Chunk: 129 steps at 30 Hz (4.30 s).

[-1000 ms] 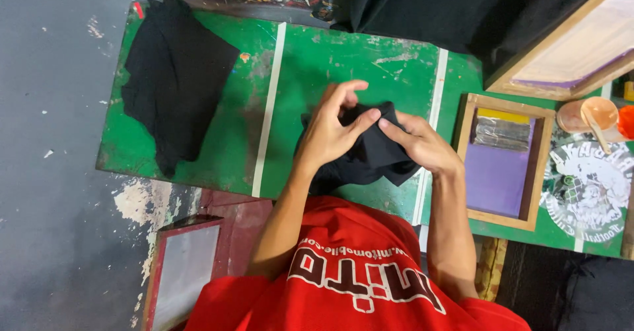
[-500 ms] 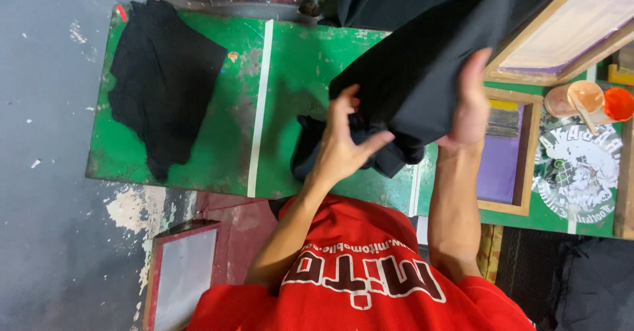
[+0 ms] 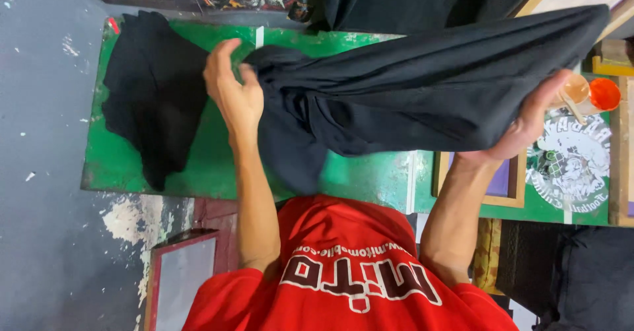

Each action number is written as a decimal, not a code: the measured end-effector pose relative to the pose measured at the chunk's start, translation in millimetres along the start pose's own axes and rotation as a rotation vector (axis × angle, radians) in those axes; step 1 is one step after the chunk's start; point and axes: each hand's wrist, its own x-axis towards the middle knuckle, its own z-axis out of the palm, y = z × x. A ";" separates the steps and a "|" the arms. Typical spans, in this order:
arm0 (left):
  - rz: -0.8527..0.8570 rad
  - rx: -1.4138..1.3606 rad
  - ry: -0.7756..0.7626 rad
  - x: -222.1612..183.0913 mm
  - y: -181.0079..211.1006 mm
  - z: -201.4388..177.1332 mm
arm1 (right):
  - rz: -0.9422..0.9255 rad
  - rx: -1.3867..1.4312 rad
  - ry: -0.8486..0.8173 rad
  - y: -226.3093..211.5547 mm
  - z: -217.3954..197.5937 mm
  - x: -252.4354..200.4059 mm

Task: Aligning a t-shirt on a workbench and applying ink through a screen printing frame using a squeegee.

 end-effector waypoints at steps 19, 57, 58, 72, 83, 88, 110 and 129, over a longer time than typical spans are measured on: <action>-0.237 -0.587 -0.507 -76.8 86.3 84.9 | 0.805 -1.131 -0.542 33.5 59.2 -30.2; -0.047 -0.173 -0.483 -82.1 58.4 42.1 | 0.016 -0.978 0.124 -1.9 -6.1 -19.8; 0.025 -0.069 -0.491 -80.3 62.6 39.4 | -0.030 -1.381 -0.071 -5.6 5.8 -18.3; 0.109 0.094 -0.560 -79.1 66.2 42.8 | 0.442 -1.206 -0.724 48.6 35.7 -48.6; -0.008 0.157 -0.680 -92.4 11.8 53.0 | 0.163 -1.483 -0.384 26.2 -10.2 -33.3; 0.054 0.102 -0.610 -78.2 32.4 41.5 | 0.058 -1.414 -0.428 32.3 -3.1 -31.4; -0.028 -0.189 -0.329 -112.3 31.6 81.9 | 0.117 -1.459 -0.536 75.7 43.8 -70.7; -0.010 -0.043 -0.333 -126.2 21.8 82.7 | 0.204 -1.320 -0.518 48.0 25.0 -62.0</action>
